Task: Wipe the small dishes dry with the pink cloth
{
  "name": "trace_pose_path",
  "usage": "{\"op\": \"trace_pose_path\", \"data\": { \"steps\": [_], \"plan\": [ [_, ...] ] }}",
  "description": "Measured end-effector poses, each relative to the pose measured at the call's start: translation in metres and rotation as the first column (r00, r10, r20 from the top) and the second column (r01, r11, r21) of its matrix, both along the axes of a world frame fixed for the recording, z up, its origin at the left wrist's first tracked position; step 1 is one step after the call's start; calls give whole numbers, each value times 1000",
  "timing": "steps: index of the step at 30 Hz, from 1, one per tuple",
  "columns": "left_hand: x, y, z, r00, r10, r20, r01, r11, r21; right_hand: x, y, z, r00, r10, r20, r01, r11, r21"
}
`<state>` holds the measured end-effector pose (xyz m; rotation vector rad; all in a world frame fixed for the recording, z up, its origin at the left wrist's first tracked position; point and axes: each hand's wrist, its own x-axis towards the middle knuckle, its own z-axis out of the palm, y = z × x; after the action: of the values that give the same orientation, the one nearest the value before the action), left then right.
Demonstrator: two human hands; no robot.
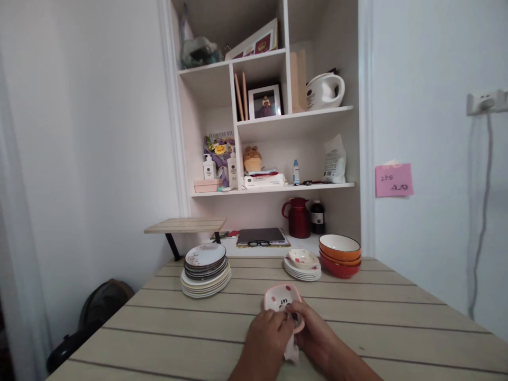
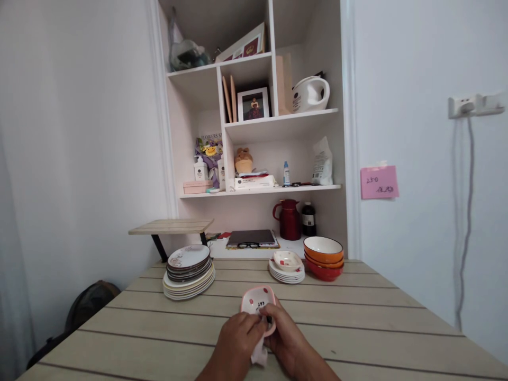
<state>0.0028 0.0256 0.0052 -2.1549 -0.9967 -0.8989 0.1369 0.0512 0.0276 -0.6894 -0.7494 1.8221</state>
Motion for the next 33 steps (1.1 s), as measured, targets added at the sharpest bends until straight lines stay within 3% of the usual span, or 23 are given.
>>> {"op": "trace_pose_path", "data": {
  "steps": [14,33],
  "plan": [
    [1,0,-1,999,39,28,-39,999,-10,0,-2,5,999,36,4,-36,999,23],
    [0,5,-8,998,41,56,-31,987,-156,0,-1,1,998,20,53,-22,999,39]
  ]
}}
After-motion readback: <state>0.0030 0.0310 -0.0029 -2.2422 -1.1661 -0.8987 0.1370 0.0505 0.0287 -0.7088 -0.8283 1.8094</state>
